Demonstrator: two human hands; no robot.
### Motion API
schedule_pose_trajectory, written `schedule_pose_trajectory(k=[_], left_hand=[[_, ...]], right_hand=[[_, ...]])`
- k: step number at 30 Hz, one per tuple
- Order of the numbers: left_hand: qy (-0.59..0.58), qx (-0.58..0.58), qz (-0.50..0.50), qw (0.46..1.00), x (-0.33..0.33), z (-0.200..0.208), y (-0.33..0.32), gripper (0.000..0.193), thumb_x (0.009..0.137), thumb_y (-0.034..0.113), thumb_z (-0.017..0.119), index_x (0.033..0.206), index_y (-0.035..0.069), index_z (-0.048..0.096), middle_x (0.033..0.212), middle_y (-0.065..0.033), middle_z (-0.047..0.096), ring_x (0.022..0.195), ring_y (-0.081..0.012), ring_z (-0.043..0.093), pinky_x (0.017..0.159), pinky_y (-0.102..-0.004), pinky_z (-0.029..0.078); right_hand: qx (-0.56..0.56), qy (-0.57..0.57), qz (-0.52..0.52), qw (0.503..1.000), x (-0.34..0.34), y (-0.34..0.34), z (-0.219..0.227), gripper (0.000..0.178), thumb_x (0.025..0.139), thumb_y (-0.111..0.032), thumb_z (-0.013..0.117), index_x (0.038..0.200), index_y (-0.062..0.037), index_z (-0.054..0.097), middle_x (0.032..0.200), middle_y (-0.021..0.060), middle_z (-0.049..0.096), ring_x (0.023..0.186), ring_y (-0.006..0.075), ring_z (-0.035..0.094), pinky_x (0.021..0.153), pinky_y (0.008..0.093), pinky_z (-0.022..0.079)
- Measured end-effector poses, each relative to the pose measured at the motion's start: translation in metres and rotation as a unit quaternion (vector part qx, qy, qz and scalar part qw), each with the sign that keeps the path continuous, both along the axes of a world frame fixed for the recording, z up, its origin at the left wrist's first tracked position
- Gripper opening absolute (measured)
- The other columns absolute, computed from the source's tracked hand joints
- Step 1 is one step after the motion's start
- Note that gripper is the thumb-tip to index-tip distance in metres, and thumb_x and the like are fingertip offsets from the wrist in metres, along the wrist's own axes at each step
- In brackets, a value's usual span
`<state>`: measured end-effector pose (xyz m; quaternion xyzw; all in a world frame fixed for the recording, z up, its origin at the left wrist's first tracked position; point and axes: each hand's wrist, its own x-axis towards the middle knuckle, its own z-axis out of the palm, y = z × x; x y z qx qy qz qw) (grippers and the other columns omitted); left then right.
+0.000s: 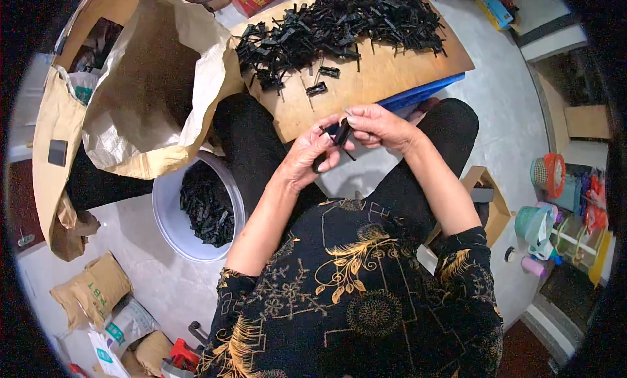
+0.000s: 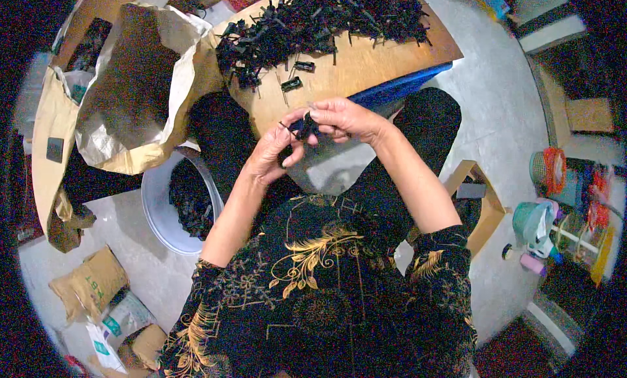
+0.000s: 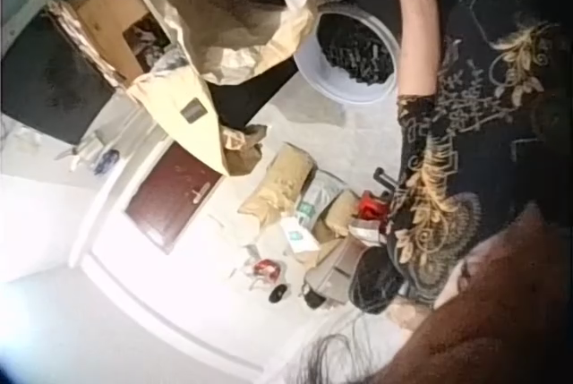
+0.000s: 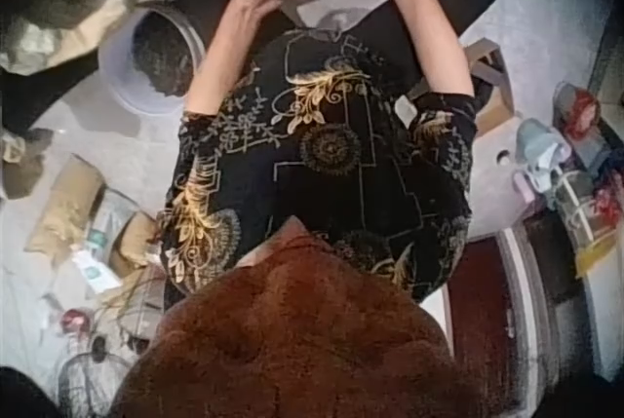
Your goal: Sorting and inspecting small black components from a large paper bag.
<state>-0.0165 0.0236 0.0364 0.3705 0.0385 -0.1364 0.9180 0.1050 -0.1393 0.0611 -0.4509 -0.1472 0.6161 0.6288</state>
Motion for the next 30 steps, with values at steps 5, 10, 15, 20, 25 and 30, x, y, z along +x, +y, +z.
schedule_pose_trajectory(k=[5, 10, 15, 20, 25, 30], left_hand=[[0.025, -0.042, -0.008, 0.999, -0.003, 0.005, -0.006, 0.06, 0.079, 0.032, 0.065, 0.128, 0.01, 0.038, 0.086, -0.0086, 0.059, 0.045, -0.0077, 0.041, 0.038, -0.0161, 0.029], [0.048, -0.073, -0.004, 0.996, -0.006, 0.004, -0.01, 0.063, 0.079, 0.019, 0.065, 0.131, 0.013, 0.03, 0.083, -0.0135, 0.059, 0.049, -0.0112, 0.048, 0.04, -0.0169, 0.033], [0.067, 0.061, 0.068, 0.994, -0.004, -0.006, -0.007, 0.051, 0.081, 0.01, 0.061, 0.125, 0.008, 0.035, 0.081, -0.0096, 0.059, 0.056, -0.0105, 0.054, 0.044, -0.0173, 0.038], [0.079, 0.201, 0.075, 0.974, 0.002, -0.011, -0.006, 0.038, 0.082, 0.004, 0.057, 0.116, 0.005, 0.039, 0.075, -0.004, 0.056, 0.055, -0.0081, 0.053, 0.045, -0.0177, 0.039], [0.051, 0.342, 0.069, 0.936, 0.005, -0.024, -0.005, 0.027, 0.082, 0.005, 0.057, 0.105, 0.006, 0.042, 0.076, -0.003, 0.053, 0.056, -0.0086, 0.054, 0.046, -0.0197, 0.04], [0.054, 0.406, 0.075, 0.909, 0.008, -0.027, -0.008, 0.025, 0.082, 0.003, 0.055, 0.101, 0.006, 0.039, 0.068, -0.0029, 0.052, 0.052, -0.0084, 0.051, 0.046, -0.0232, 0.041]], right_hand=[[0.02, 0.002, 0.03, 0.999, -0.004, -0.005, -0.015, 0.028, 0.09, -0.03, 0.048, 0.109, -0.0092, 0.054, 0.063, -0.0042, 0.054, 0.043, -0.0002, 0.03, 0.037, 0.0153, 0.021], [0.004, -0.013, 0.045, 0.999, -0.008, -0.002, -0.022, 0.024, 0.089, -0.033, 0.05, 0.092, -0.0104, 0.056, 0.061, -0.0035, 0.053, 0.042, 0.0005, 0.029, 0.036, 0.0163, 0.021], [-0.107, -0.142, -0.076, 0.981, -0.027, 0.011, -0.025, 0.023, 0.091, -0.031, 0.046, 0.093, -0.0084, 0.053, 0.063, -0.005, 0.049, 0.044, 0.0007, 0.033, 0.036, 0.0171, 0.022], [-0.065, -0.242, -0.108, 0.962, -0.039, 0.012, -0.041, 0.024, 0.093, -0.029, 0.041, 0.096, -0.0071, 0.048, 0.058, -0.0051, 0.04, 0.046, 0.0015, 0.031, 0.04, 0.0176, 0.025], [-0.078, -0.37, -0.082, 0.922, -0.04, 0.015, -0.051, 0.022, 0.093, -0.024, 0.041, 0.094, -0.0032, 0.049, 0.068, 0.0011, 0.049, 0.062, 0.0076, 0.045, 0.056, 0.0237, 0.037], [-0.106, -0.37, -0.04, 0.922, -0.036, 0.015, -0.052, 0.02, 0.092, -0.02, 0.043, 0.096, -0.0011, 0.049, 0.078, 0.0062, 0.054, 0.076, 0.014, 0.051, 0.07, 0.0302, 0.041]])
